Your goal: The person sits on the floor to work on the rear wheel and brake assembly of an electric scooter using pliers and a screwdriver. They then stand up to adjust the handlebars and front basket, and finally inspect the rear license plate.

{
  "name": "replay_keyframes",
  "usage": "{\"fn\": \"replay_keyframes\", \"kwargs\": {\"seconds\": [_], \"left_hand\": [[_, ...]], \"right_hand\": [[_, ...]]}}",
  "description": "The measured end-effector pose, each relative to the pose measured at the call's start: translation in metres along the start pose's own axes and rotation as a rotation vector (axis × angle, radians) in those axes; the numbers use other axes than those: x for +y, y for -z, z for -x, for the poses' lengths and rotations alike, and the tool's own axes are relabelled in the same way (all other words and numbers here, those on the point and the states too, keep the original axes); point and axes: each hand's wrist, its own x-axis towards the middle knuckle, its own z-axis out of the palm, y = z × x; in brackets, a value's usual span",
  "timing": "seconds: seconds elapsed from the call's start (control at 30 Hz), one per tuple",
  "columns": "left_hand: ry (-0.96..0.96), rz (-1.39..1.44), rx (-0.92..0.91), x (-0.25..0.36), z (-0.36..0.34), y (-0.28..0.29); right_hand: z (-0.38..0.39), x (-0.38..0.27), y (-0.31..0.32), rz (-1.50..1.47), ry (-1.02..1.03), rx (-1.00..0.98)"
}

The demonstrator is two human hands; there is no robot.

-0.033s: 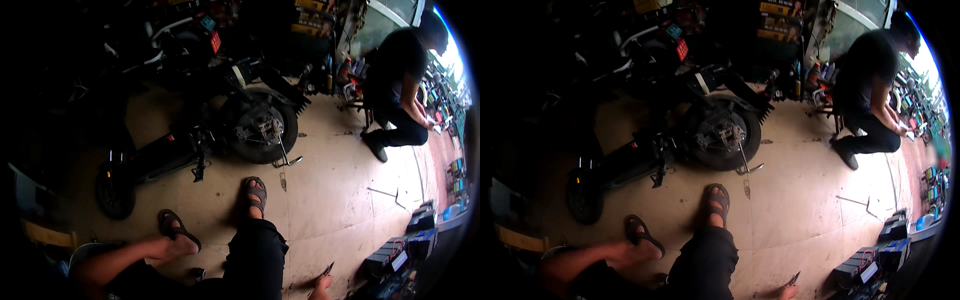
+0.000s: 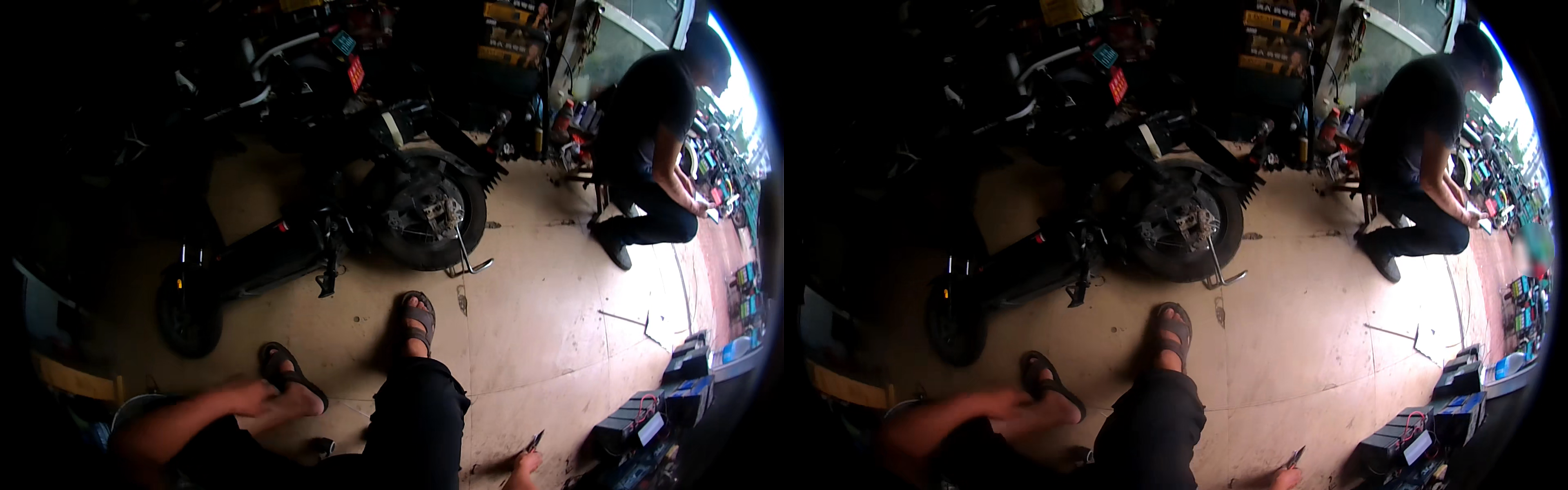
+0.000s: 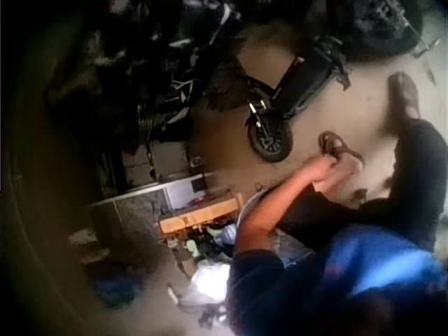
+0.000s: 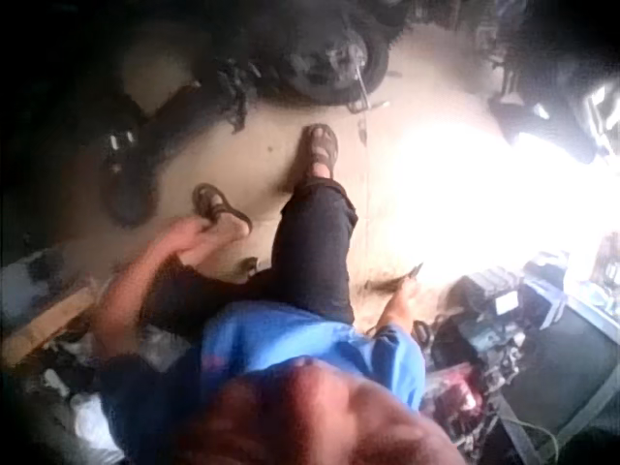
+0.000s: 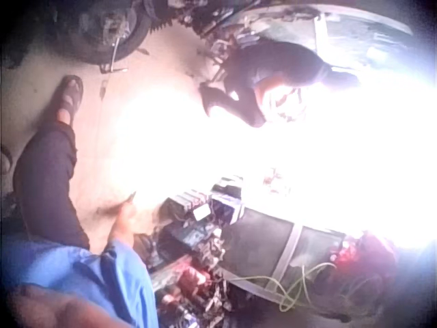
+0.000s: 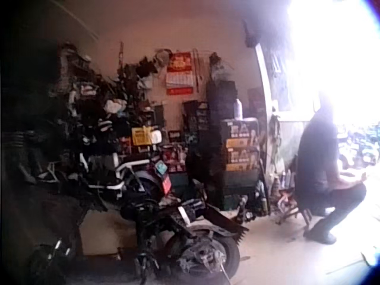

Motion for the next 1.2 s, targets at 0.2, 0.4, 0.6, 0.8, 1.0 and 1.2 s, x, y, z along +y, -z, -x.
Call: {"fn": "replay_keyframes", "kwargs": {"seconds": [0.2, 0.4, 0.6, 0.8, 1.0, 1.2], "left_hand": [[0.222, 0.007, 0.413, 0.027, 0.148, 0.100], [0.186, 0.423, 0.528, 0.016, 0.205, 0.076], [0.084, 0.246, 0.550, 0.091, 0.250, 0.083], [0.071, 0.283, 0.863, 0.066, 0.244, 0.038], [0.181, 0.422, 0.856, 0.064, 0.258, 0.038], [0.212, 0.489, 0.794, 0.067, 0.263, 0.053]], "right_hand": [[0.033, -0.059, 0.048, -0.087, 0.062, -0.045], [0.079, -0.158, 0.069, -0.830, 0.673, -0.353], [0.267, -0.247, 0.371, -1.342, 0.909, -0.880], [0.326, -0.281, 0.455, -1.190, 1.180, -0.866], [0.345, -0.283, 0.457, -1.047, 1.284, -0.715], [0.360, -0.300, 0.458, -0.977, 1.232, -0.849]]}}
